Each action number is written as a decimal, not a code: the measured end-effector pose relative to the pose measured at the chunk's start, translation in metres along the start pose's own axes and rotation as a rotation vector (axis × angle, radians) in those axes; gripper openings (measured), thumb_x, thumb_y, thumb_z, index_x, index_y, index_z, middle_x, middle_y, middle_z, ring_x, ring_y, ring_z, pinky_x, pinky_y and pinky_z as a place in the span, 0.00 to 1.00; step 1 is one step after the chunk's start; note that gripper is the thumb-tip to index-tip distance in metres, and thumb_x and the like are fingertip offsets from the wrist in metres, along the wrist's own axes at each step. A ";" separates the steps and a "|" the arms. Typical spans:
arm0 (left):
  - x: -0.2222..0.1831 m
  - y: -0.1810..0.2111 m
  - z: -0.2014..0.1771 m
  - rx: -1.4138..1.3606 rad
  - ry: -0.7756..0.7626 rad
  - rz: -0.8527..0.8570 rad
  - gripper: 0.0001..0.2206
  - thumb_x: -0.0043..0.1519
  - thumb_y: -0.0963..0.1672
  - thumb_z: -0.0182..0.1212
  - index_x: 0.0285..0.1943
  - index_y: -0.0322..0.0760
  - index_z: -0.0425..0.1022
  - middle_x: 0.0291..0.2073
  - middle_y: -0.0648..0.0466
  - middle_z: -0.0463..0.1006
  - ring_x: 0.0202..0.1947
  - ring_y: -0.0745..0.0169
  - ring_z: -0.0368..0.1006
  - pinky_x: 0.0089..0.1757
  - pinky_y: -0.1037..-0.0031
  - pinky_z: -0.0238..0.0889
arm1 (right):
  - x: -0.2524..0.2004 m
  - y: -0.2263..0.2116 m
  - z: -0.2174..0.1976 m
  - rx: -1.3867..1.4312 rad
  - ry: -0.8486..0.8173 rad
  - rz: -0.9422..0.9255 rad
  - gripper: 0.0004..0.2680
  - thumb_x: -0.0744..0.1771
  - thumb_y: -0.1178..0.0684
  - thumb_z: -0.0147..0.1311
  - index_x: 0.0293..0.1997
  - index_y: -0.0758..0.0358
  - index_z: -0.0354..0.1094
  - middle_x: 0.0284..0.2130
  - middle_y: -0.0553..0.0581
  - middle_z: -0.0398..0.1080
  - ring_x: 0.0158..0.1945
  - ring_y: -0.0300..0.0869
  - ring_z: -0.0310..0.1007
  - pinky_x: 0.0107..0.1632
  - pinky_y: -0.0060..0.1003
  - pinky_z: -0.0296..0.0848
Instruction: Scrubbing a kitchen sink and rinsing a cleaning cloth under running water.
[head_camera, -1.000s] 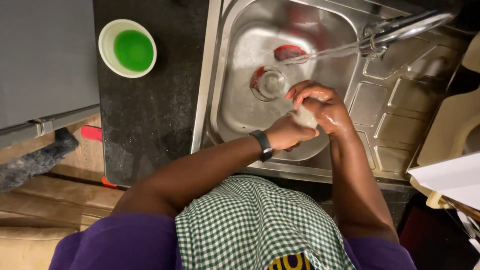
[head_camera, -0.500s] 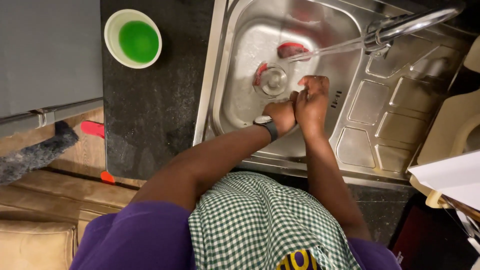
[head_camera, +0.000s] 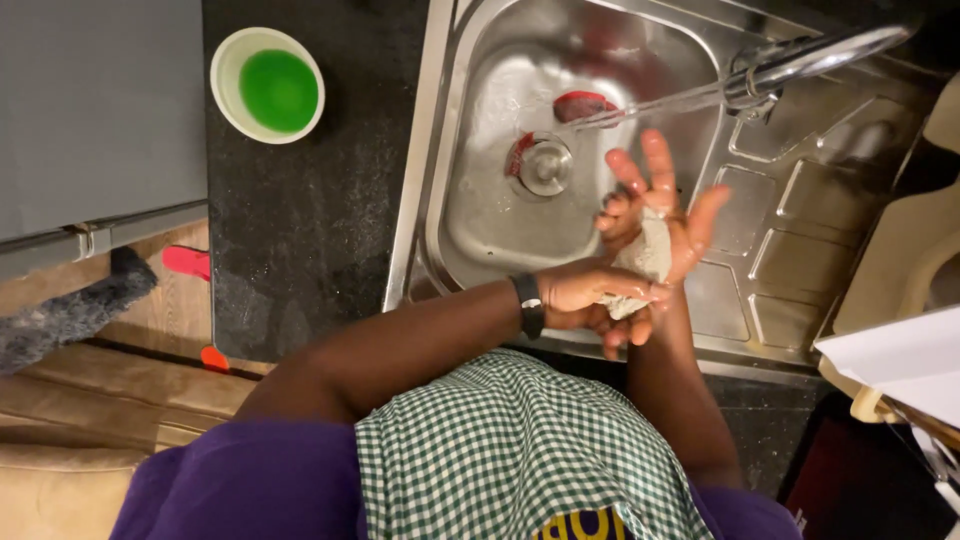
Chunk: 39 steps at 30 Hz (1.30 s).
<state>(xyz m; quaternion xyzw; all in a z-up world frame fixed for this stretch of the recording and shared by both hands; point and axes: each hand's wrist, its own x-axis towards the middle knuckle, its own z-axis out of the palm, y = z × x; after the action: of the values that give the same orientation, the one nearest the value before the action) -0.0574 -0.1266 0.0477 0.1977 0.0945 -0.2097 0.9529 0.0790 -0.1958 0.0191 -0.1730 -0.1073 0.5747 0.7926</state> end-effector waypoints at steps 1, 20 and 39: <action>0.001 -0.001 0.000 -0.109 -0.086 0.022 0.19 0.61 0.50 0.64 0.48 0.28 0.71 0.26 0.39 0.78 0.18 0.57 0.73 0.25 0.55 0.77 | -0.001 -0.005 0.000 0.056 -0.096 -0.024 0.26 0.71 0.37 0.37 0.78 0.55 0.40 0.66 0.74 0.59 0.53 0.59 0.75 0.59 0.60 0.73; 0.042 -0.038 -0.083 0.675 0.721 0.304 0.25 0.48 0.51 0.73 0.46 0.28 0.75 0.42 0.35 0.79 0.47 0.39 0.77 0.50 0.57 0.72 | 0.029 0.032 -0.020 -0.964 0.457 -0.029 0.08 0.74 0.55 0.41 0.51 0.72 0.63 0.11 0.60 0.59 0.12 0.47 0.67 0.18 0.39 0.72; 0.045 -0.043 -0.163 1.518 0.858 -0.304 0.19 0.60 0.51 0.53 0.50 0.33 0.75 0.38 0.43 0.82 0.44 0.37 0.80 0.45 0.43 0.71 | 0.041 0.056 -0.174 -1.916 0.694 0.271 0.13 0.66 0.50 0.60 0.53 0.61 0.69 0.39 0.64 0.66 0.44 0.57 0.74 0.47 0.50 0.74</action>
<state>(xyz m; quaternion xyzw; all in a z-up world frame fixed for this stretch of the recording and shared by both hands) -0.0519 -0.1104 -0.1261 0.8239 0.3045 -0.2480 0.4086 0.1075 -0.1679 -0.1634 -0.9002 -0.2654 0.2508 0.2375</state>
